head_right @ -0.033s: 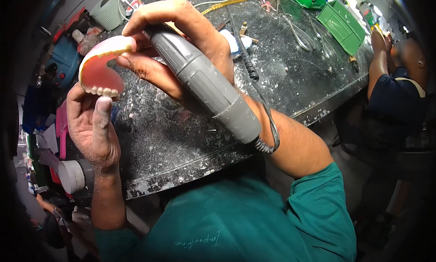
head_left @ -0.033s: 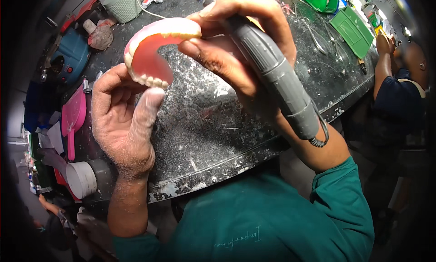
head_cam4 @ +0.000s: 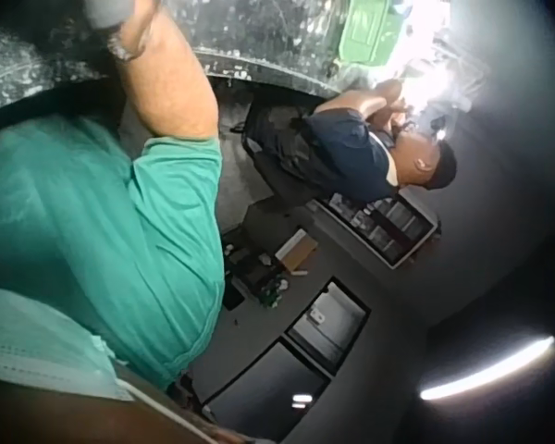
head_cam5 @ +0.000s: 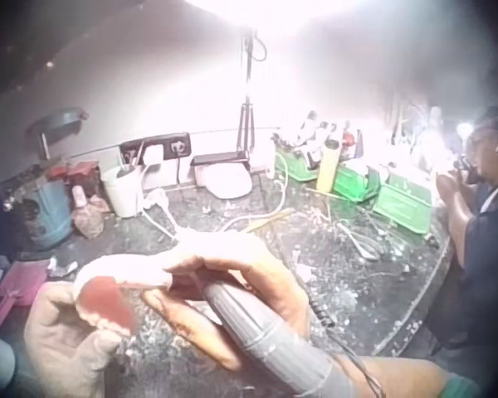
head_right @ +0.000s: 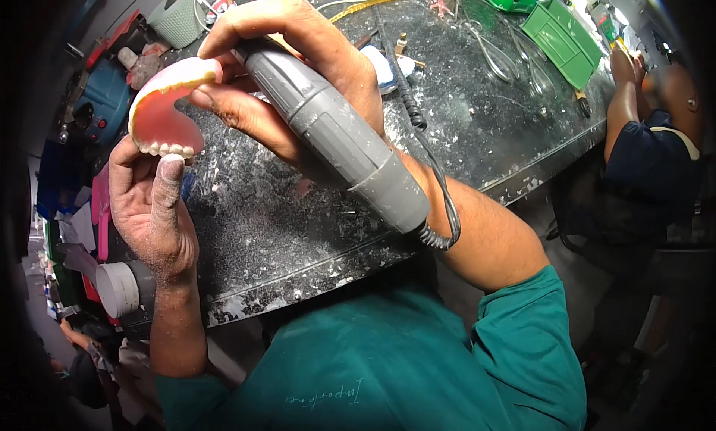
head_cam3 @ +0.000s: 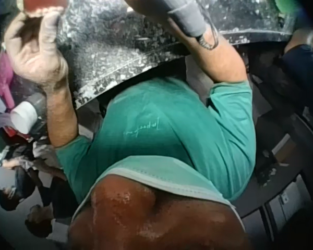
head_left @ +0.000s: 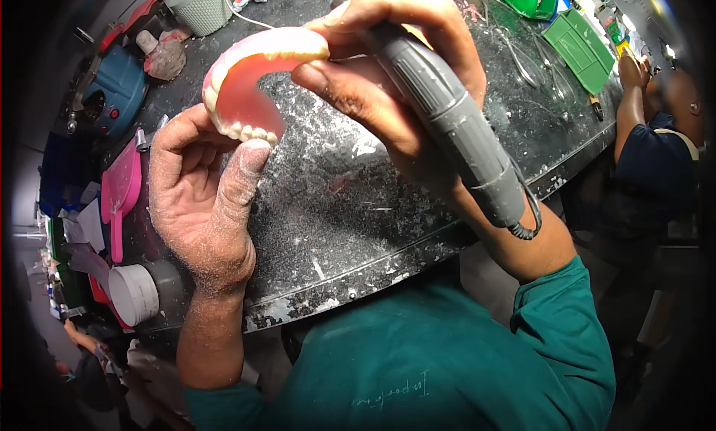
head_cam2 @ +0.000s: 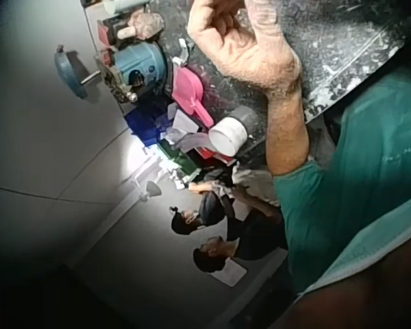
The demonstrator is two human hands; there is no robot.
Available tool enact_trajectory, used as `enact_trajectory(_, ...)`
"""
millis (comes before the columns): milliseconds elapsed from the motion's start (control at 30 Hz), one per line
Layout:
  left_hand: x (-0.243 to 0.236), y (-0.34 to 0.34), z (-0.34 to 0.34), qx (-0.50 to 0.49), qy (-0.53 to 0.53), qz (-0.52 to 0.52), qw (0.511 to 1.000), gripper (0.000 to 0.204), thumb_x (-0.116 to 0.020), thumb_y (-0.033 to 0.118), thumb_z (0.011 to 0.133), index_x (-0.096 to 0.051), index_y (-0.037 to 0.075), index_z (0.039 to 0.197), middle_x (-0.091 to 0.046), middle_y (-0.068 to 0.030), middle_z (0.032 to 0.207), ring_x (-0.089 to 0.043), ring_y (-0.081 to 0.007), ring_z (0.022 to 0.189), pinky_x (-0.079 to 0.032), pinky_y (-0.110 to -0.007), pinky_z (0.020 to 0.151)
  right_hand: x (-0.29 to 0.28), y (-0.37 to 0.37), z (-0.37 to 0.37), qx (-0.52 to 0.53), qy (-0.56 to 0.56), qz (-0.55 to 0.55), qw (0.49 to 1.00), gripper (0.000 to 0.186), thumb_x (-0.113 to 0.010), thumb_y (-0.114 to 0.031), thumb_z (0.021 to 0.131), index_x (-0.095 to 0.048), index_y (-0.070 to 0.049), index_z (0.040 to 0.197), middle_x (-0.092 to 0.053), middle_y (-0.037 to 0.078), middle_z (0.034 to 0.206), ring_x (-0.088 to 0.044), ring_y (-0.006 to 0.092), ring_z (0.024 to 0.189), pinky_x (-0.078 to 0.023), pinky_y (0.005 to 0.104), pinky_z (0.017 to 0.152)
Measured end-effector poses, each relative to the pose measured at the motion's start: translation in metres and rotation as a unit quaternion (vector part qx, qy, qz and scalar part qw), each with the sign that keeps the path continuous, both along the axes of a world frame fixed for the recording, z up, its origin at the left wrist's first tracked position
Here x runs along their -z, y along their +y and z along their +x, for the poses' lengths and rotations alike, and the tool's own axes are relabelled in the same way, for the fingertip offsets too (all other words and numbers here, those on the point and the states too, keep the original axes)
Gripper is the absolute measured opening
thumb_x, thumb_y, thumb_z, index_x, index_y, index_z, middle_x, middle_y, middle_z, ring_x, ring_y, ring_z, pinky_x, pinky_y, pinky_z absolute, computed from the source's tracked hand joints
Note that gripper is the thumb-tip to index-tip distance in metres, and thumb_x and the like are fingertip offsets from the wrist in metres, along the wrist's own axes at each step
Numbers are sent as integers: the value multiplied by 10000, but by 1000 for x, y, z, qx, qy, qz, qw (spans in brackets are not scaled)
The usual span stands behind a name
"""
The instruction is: The person grinds and smooths a denture prosthesis using an electric rotary tool, shaping the palate and the edges around the teeth.
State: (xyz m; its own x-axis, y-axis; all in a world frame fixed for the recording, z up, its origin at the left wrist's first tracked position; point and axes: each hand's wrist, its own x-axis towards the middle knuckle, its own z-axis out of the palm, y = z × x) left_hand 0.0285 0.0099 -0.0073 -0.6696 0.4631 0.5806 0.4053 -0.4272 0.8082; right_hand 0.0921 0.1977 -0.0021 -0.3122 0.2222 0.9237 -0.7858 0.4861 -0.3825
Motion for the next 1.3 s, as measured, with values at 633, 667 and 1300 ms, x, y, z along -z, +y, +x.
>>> enact_trajectory(633, -8, -3, 1, 106, -160, -44, 980, 260, -665, 91, 928, -592, -75, 1114, -683, -148, 988, -671, -165, 859, -545, -287, 826, 5, -2, 4, 4, -95, -15, 995, 244, -671, 4, 894, -598, -33, 1123, -655, 67, 993, -646, 123, 912, -527, 264, 803)
enact_trajectory(667, -8, -2, 2, 122, -174, -44, 976, 256, -653, 103, 933, -602, -78, 1107, -682, -148, 986, -669, -167, 843, -545, -285, 808, 6, -2, 4, 9, -100, -11, 995, 243, -679, 0, 891, -603, -34, 1120, -652, 64, 993, -649, 125, 915, -529, 264, 807)
enact_trajectory(1300, -14, -3, -12, 268, -273, -28, 923, 389, -525, 378, 992, -601, 2, 1059, -603, -96, 840, -577, -203, 893, -460, -330, 810, 6, -8, -1, -156, -153, -140, 966, 349, -789, -93, 842, -586, -24, 1118, -696, 105, 1038, -674, 148, 958, -554, 292, 849)
